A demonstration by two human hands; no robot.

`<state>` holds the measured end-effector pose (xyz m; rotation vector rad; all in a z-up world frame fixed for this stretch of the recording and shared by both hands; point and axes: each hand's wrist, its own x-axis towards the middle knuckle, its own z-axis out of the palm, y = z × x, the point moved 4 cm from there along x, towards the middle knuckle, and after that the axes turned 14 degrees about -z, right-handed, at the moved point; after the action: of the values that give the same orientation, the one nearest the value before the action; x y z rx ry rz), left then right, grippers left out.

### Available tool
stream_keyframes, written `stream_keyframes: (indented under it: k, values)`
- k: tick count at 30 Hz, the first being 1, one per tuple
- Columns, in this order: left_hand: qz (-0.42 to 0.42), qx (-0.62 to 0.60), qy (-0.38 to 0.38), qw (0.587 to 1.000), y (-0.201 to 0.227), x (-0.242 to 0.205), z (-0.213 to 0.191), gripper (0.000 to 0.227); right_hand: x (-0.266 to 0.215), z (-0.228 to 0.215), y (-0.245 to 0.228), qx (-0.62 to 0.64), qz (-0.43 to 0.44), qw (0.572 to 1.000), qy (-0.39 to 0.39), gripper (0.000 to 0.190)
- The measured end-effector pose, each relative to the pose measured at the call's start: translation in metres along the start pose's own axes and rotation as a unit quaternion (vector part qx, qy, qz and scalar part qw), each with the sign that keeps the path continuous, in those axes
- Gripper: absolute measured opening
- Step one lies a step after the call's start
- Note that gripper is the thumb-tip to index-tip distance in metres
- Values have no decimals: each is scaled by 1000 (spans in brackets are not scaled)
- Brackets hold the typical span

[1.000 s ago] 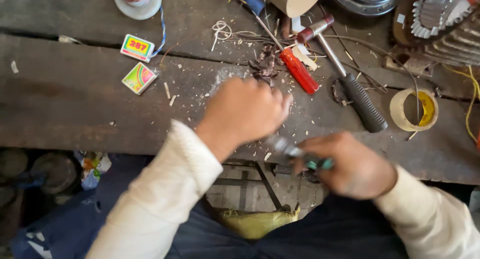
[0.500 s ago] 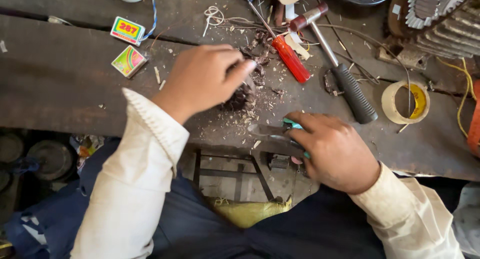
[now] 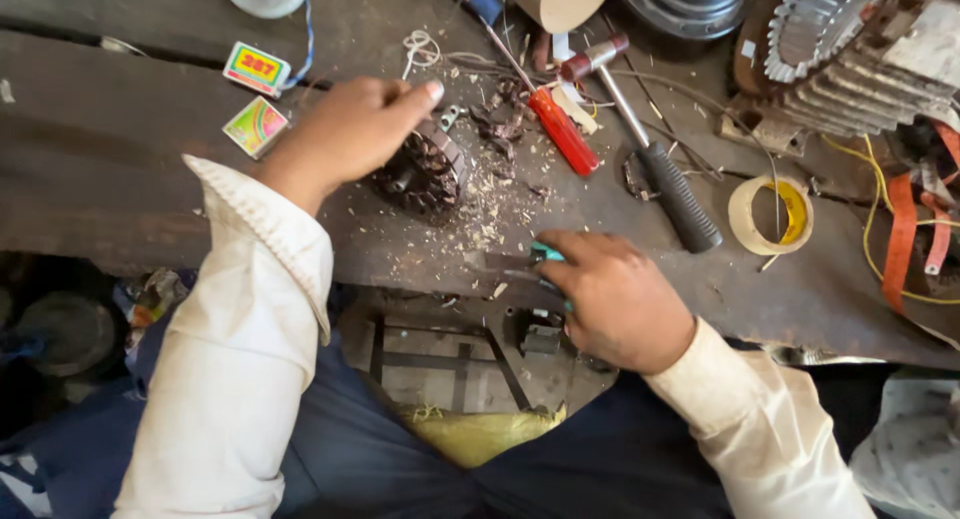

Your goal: The person uses pliers and a screwdriver to remove copper windings and debris from a motor stator. They repeatedly pull out copper strands and scrape the slots, rotating the component to access different areas.

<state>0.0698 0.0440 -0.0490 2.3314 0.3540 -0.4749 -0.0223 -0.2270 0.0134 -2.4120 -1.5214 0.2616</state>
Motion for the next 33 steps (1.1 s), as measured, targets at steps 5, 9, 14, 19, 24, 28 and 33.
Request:
stream_keyframes:
  k: [5, 9, 14, 19, 24, 28, 33]
  values:
    - [105, -22, 2, 994, 5, -7, 2, 45, -3, 11, -11, -4, -5, 1000, 1, 51]
    - [122, -92, -49, 987, -1, -26, 0, 39, -2, 16, -19, 3, -14, 999, -29, 53]
    - [150, -143, -38, 978, -22, -59, -8, 35, -1, 22, -31, -12, -37, 997, -71, 48]
    - [157, -247, -79, 953, -40, -78, -3, 30, 5, 31, -36, -3, -47, 994, -103, 48]
    - [125, -230, -68, 963, -40, -75, 4, 24, 16, 33, -40, -22, -56, 993, -105, 49]
    - [95, -159, 42, 982, -43, -80, 15, 47, 19, 34, -40, -19, -52, 993, -103, 52]
    - [136, -199, 150, 959, -44, -85, 15, 48, 17, 35, -35, -16, -43, 997, -67, 53]
